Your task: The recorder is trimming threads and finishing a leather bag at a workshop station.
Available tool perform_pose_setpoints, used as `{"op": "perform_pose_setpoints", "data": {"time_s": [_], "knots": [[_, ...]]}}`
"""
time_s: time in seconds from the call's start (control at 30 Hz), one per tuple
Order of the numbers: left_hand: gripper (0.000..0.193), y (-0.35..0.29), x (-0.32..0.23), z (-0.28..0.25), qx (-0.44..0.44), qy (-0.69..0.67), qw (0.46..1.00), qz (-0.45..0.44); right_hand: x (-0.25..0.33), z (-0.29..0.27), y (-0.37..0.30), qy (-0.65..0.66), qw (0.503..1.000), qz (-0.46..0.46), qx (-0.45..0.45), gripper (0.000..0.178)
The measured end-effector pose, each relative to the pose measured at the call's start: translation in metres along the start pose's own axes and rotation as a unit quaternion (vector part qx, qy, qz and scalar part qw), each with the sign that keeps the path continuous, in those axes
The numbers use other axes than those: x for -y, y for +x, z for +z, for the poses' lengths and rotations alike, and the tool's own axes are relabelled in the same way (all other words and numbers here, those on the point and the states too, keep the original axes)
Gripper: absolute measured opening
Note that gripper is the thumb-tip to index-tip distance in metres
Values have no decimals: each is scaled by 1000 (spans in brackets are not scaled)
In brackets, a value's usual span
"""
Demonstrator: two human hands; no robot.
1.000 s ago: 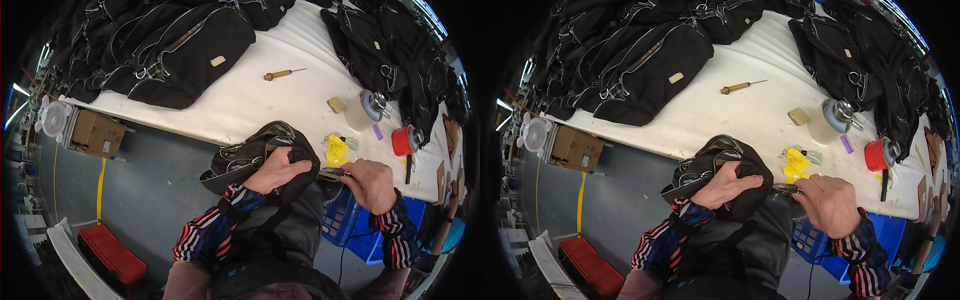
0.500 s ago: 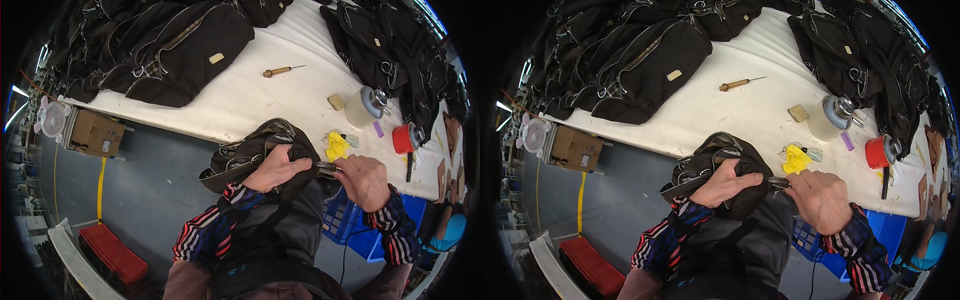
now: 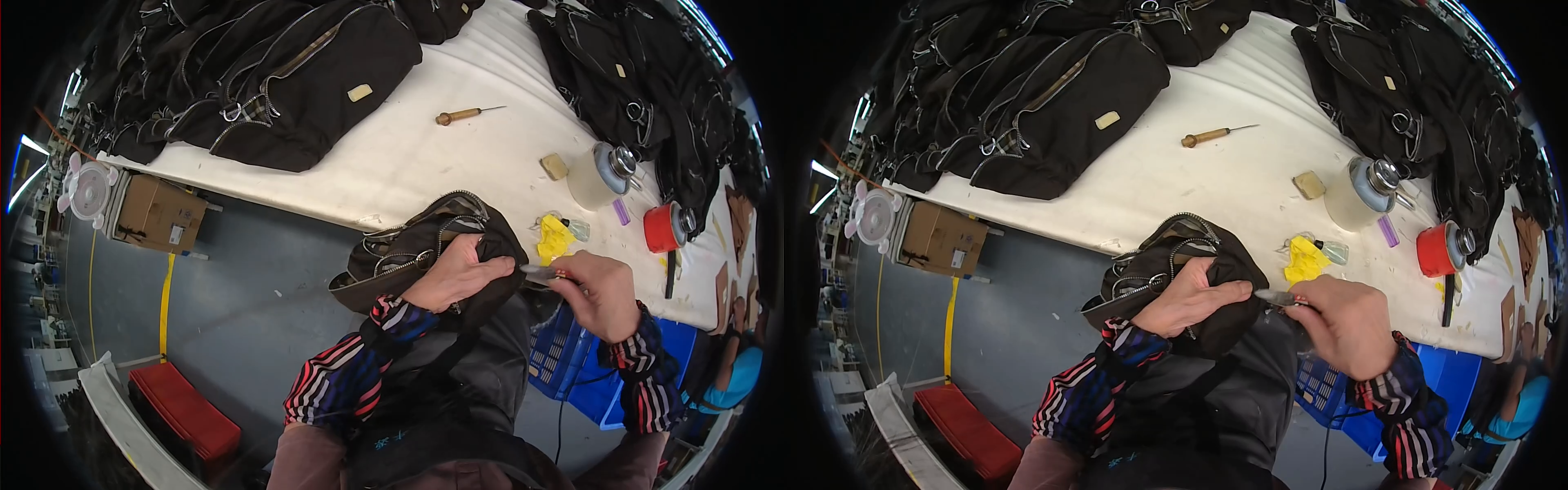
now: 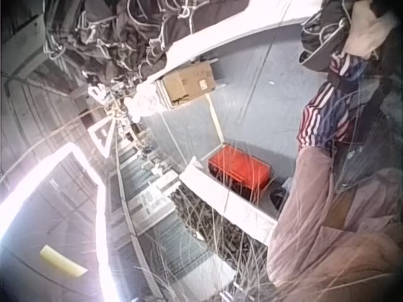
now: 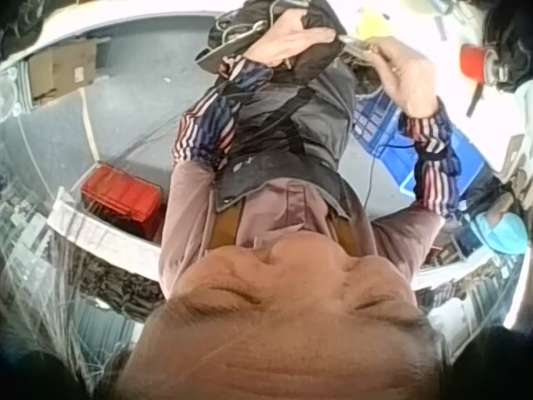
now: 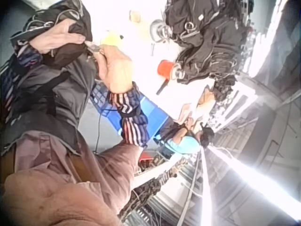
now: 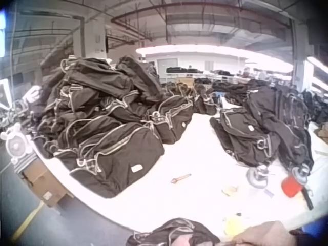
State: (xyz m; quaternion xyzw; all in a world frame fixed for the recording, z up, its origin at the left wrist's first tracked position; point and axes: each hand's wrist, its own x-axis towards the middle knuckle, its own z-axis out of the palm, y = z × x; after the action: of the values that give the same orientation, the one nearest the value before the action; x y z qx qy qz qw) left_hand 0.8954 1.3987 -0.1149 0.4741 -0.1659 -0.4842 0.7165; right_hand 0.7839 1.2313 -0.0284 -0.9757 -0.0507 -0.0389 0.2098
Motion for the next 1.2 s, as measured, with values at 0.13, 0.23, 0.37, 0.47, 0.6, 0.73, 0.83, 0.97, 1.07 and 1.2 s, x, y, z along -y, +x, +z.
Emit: {"op": "perform_pose_setpoints", "data": {"time_s": [0.13, 0.23, 0.37, 0.47, 0.6, 0.73, 0.83, 0.97, 1.07, 1.2], "knots": [[7, 0, -2, 3, 3, -4, 1000, -2, -7, 4, -16, 278, 940, 183, -75, 23], [8, -2, -5, 3, -4, 1, 1000, 0, -1, 1, -14, 74, 995, 59, -14, 23], [7, 1, 1, -1, 17, -14, 1000, 2, 3, 4, -6, -124, 991, -4, -58, 27], [6, 0, -2, 1, 14, -25, 1000, 3, 5, 1, -1, -149, 986, -40, -67, 29], [6, 1, -1, 2, 0, -1, 1000, -4, 7, 4, 1, -179, 981, -53, -49, 28], [8, 0, -1, 1, -6, 30, 999, -7, 19, 1, 4, -237, 969, -63, -22, 26], [9, 0, -2, 2, 6, 17, 1000, -2, 32, -3, 9, -293, 953, -73, -7, 24], [8, 1, 5, -3, 16, 19, 1000, 15, 24, -23, 10, -103, 990, -90, 45, 21], [8, 2, 6, -2, 3, 41, 999, 11, 20, -34, -9, -13, 999, -31, 4, 19], [10, -1, -2, 4, 10, -25, 999, 17, 7, -6, -18, -59, 995, 25, -72, 22]]}}
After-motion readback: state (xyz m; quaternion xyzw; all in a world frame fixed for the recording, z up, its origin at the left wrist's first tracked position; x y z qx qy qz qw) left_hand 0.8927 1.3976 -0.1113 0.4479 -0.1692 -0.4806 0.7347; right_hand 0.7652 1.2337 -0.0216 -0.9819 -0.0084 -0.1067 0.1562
